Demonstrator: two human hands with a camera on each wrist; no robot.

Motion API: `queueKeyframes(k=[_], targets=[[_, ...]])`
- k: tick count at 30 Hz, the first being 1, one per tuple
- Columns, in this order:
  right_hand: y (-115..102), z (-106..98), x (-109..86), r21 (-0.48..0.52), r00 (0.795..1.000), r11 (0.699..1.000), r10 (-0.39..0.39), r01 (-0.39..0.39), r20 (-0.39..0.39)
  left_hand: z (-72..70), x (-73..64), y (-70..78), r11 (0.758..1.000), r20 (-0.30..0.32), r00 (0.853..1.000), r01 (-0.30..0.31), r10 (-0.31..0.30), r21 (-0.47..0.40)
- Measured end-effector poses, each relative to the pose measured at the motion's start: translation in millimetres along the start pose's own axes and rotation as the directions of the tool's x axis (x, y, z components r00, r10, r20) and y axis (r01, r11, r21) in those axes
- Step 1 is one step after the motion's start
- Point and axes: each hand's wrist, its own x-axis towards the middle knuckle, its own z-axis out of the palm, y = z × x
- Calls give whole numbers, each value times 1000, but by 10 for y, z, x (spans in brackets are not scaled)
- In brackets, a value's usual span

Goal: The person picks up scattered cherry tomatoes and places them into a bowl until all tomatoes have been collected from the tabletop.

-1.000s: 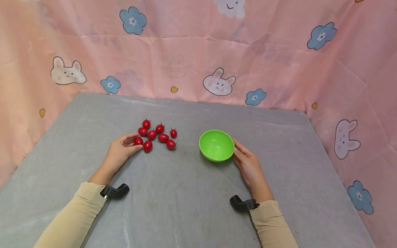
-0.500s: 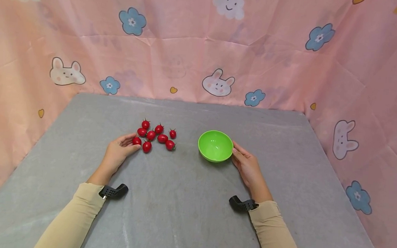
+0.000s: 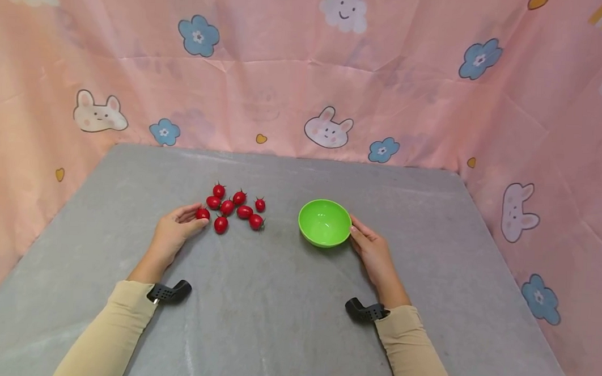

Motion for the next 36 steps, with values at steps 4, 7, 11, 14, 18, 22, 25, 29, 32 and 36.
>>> queueKeyframes(k=[4,7,11,14,18,22,25,29,32,36], targets=[[1,12,-4,-19,1000,1000,3,-3,-20,-12,-4,16,1000,-3,1000,4,-4,-4],[4,24,-13,-19,1000,1000,7,-8,-27,-11,-17,38,1000,0,1000,23,-23,-20],[20,29,-18,-18,999,1000,12,-13,-30,-10,-44,84,998,6,999,53,-53,-31],[34,23,-2,-20,1000,1000,4,-5,-25,-27,-73,153,998,-2,999,48,-49,-36],[46,4,21,-26,1000,1000,-10,10,-12,-47,-109,291,1000,-11,1000,25,-25,-18],[44,-11,27,-25,1000,1000,-11,10,-10,-21,-119,423,1000,6,1000,4,-4,7],[26,-6,22,-23,1000,1000,-9,8,-10,31,-116,501,1000,24,1000,-18,18,9],[12,2,7,-20,1000,1000,-7,7,-6,152,-96,541,998,56,997,-63,62,11],[13,1,-8,-16,1000,1000,-6,6,-4,253,-87,547,996,85,992,-91,91,1],[13,-6,-14,-11,1000,1000,-8,8,-8,374,-96,584,994,123,987,-106,108,-25]])
